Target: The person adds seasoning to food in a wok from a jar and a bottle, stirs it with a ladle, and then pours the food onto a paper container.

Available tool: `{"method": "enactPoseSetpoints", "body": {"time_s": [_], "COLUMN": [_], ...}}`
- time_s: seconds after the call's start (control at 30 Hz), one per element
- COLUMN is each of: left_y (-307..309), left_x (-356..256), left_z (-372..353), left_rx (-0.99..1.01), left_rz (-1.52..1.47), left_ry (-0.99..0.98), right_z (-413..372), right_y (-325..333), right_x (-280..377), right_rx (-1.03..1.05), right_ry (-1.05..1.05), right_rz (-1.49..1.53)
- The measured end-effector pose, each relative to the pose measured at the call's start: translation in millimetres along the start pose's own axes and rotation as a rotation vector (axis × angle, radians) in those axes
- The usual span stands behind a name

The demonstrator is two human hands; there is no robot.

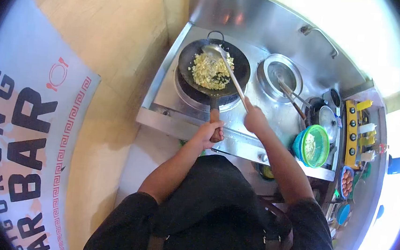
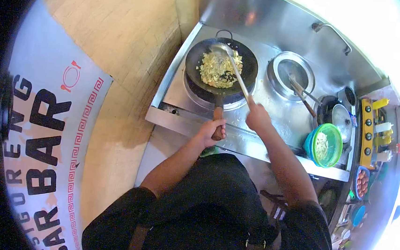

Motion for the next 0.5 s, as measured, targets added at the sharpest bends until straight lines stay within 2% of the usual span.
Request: {"method": "enactPoseSetpoints", "body": {"time_s": [0.1,0.13,0.2,0.23,0.3,0.37,0.47,0.5], "left_y": [1,7,19,20,-21,-59,-49,-41], "left_x": [-5,-6,-10,-10,-8,1,2,1], "left_z": [1,0,-2,-2,-38,-71,-37,-28], "left_rx": [0.017,0.02,-0.023,-0.059,-0.027,0.047,0.087,0.06], "left_rz": [0.026,0.064,0.059,0.043,0.019,-0.021,0.025,-0.008], "left_ry": [0.011,0.023,0.018,-0.007,0.014,0.049,-0.044,0.021], "right_z": [18,4,-50,-62,-67,-42,-34,-36], "right_y": [-24,-10,38,47,65,103,177,188], "right_x": [23,25,30,22,-5,-26,-7,-3], "right_rx": [0.109,0.108,0.208,0.215,0.266,0.174,0.022,0.02], "right_ry": [0.092,0.078,0.216,0.212,0.141,0.227,0.382,0.384], "right_rz": [-0.048,-0.039,-0.226,-0.233,-0.474,-0.562,-0.693,-0.696]}}
Point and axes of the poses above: each hand's wrist, its own z-axis towards the middle knuckle, its own y-axis out of the back of the hand, x = y × z, the point moved 4 cm from there along z, towards the middle knuckle, and after that the axes turned 13 degrees about -x, right-handed, at the moved point
